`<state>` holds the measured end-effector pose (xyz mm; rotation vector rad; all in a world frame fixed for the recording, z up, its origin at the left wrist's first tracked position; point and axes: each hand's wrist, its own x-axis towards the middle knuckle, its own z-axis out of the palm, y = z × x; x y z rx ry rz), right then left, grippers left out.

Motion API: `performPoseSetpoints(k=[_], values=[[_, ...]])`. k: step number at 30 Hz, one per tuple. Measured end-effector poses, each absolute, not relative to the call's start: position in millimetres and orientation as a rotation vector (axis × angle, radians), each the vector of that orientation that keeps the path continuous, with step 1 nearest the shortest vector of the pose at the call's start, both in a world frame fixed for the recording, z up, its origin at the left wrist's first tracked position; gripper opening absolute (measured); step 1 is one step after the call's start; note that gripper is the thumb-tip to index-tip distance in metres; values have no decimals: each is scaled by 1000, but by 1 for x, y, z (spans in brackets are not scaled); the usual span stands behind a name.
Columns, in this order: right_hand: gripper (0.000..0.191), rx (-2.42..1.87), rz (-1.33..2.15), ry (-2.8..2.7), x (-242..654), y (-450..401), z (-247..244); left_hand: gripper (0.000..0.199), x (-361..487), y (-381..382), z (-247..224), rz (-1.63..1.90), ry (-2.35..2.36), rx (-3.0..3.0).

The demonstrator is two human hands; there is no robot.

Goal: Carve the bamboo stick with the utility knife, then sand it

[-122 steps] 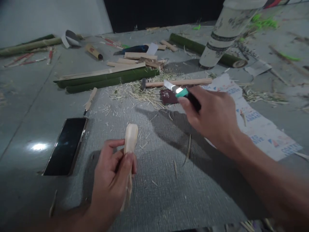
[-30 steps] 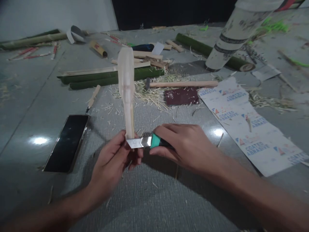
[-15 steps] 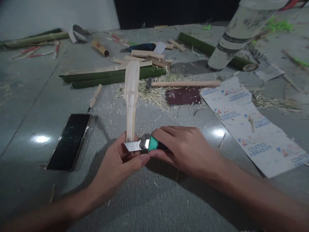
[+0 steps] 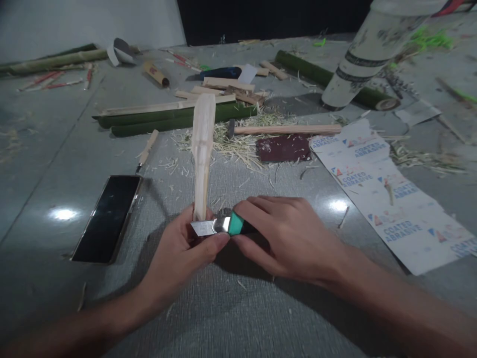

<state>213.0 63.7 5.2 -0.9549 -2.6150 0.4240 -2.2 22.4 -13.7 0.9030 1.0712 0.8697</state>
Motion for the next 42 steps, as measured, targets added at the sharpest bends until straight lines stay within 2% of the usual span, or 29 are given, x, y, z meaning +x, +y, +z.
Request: performPoseSetpoints(k=[35,42], values=[[23,-992,523,-2544,210,56,9,28,1,15,-15,942,1028,904],[22,-1012,551,-2562,217,59,10,24,0,19,-19,909,753,733]])
